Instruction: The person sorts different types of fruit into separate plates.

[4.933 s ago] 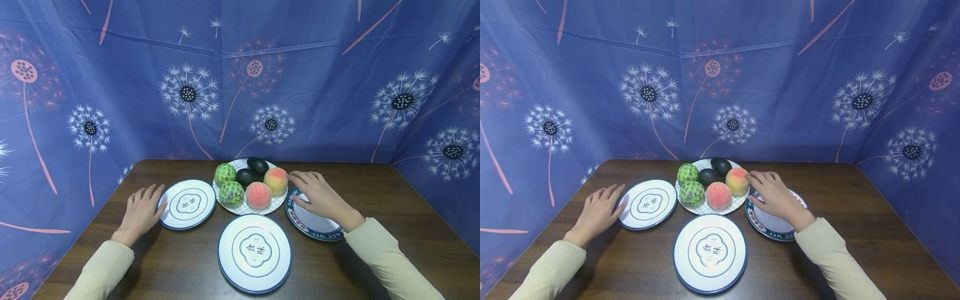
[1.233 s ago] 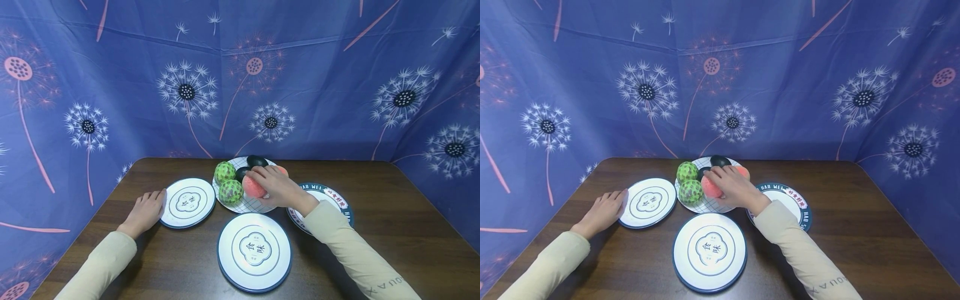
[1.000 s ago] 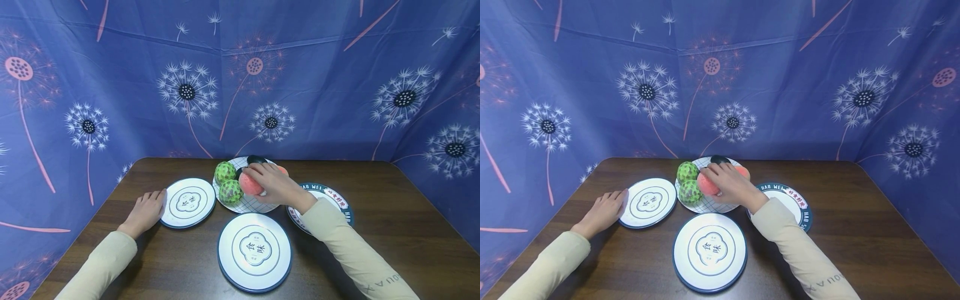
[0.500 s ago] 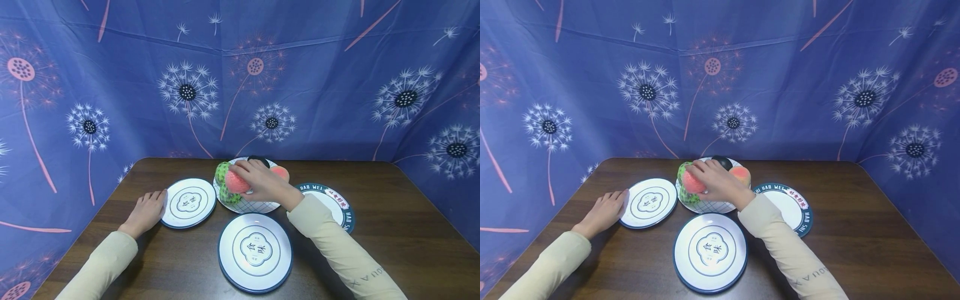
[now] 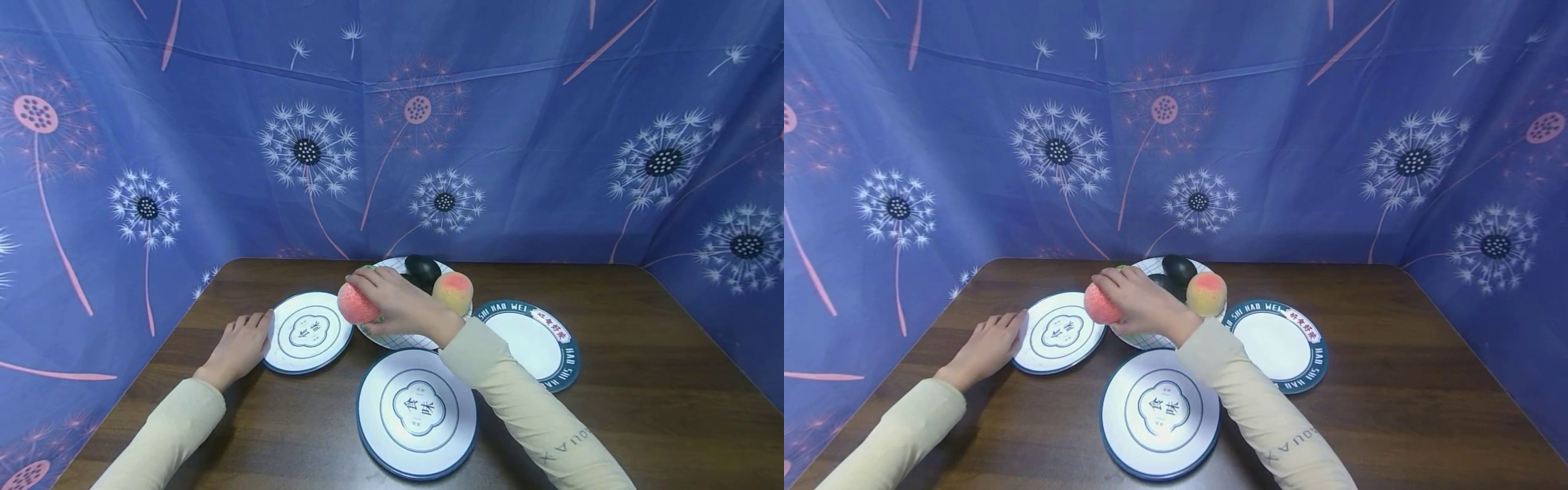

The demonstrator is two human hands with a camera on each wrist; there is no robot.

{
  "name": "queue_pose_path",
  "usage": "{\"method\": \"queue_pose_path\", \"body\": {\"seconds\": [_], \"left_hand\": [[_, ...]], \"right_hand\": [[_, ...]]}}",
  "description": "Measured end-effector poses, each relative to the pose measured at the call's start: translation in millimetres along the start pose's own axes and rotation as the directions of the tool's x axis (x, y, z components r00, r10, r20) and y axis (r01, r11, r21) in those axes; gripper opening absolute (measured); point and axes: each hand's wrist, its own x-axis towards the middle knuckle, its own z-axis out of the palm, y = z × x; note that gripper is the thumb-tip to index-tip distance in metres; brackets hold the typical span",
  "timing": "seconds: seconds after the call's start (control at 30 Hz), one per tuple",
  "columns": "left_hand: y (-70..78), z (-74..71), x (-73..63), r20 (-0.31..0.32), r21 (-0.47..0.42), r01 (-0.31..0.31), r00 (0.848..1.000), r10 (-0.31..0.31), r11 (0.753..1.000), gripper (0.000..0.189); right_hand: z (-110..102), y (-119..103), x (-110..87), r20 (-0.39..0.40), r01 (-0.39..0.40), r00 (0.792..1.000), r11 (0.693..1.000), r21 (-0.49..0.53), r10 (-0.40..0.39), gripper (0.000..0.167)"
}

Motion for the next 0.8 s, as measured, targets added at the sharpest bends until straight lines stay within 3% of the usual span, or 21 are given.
{"method": "queue_pose_path", "body": {"seconds": [0.47,0.8], "left_hand": [[-2.1,3.8,1.0,0.008,-0.008,0.005,1.000,-0.005,1.000,0.047],[-1.2,3.6,0.8,-0.008,0.003,-0.001,1.000,0.001,1.000,0.047]], "right_hand": [[22,-22,18.6,0.147,-0.047,0.989,0.995,0.091,0.033,0.084],[43,-32,30.4,0.178,-0.009,0.984,1.000,0.015,0.007,0.085]]}}
